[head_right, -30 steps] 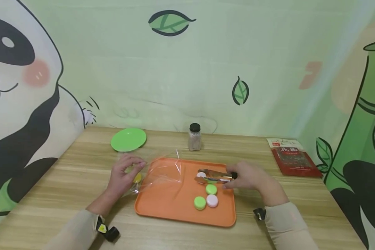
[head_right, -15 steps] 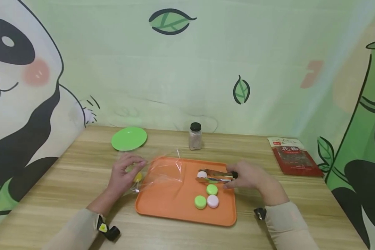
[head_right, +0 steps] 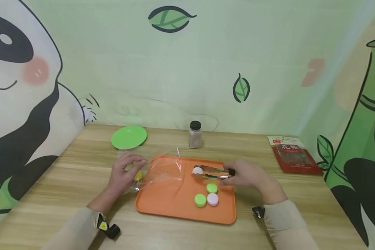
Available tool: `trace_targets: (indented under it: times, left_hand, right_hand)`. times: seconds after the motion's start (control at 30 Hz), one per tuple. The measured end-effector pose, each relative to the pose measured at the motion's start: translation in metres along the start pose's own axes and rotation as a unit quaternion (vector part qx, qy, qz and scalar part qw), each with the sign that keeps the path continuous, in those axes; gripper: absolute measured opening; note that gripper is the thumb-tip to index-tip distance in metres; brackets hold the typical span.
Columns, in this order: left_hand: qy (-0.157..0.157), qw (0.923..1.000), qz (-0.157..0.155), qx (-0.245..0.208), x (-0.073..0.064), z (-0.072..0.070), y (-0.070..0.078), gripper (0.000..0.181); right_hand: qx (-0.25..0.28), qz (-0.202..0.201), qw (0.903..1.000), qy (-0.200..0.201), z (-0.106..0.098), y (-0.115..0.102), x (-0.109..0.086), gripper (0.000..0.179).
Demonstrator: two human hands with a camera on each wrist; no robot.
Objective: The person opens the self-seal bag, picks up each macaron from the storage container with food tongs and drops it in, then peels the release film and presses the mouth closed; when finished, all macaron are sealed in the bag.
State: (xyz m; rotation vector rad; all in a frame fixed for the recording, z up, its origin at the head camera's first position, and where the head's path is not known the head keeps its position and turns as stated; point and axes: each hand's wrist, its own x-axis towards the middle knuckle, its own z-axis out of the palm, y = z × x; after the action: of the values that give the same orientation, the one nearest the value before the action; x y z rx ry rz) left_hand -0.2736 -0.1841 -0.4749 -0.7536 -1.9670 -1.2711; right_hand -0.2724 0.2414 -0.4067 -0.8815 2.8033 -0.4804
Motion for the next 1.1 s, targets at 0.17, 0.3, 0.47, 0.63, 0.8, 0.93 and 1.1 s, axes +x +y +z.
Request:
trace_targets:
  times: [0.17, 0.3, 0.47, 0.63, 0.8, 0.93, 1.1]
  left_hand:
    - [-0.002, 1.0000, 0.003, 0.001, -0.003, 0.000, -0.001, 0.015]
    - [-0.007, 1.0000, -0.004, 0.000, -0.005, 0.000, -0.001, 0.014]
    - [-0.003, 1.0000, -0.007, -0.003, -0.006, 0.002, -0.001, 0.015]
    - [-0.005, 1.0000, -0.002, -0.005, -0.002, 0.003, 0.000, 0.014]
    - [-0.004, 1.0000, 0.001, -0.003, 0.005, -0.001, 0.000, 0.014]
    - [-0.004, 1.0000, -0.001, -0.005, 0.004, -0.004, 0.000, 0.015]
    - [-0.005, 0.9998, -0.015, -0.008, 0.002, -0.004, 0.001, 0.013]
  right_hand:
    - [0.007, -0.025, 0.9996, 0.014, 0.001, -0.018, 0.005, 0.034]
    - [0.019, -0.024, 0.9995, 0.010, 0.000, -0.039, 0.019, 0.034]
    - [0.012, -0.059, 0.9981, 0.009, 0.003, -0.062, 0.049, 0.034]
    - [0.016, -0.098, 0.9951, 0.010, 0.007, -0.080, 0.076, 0.035]
    - [0.011, -0.127, 0.9918, 0.007, 0.009, -0.100, 0.099, 0.037]
    - [-0.020, -0.152, 0.9882, 0.008, 0.016, -0.112, 0.108, 0.044]
    - [-0.045, -0.167, 0.9847, 0.019, 0.020, -0.119, 0.110, 0.046]
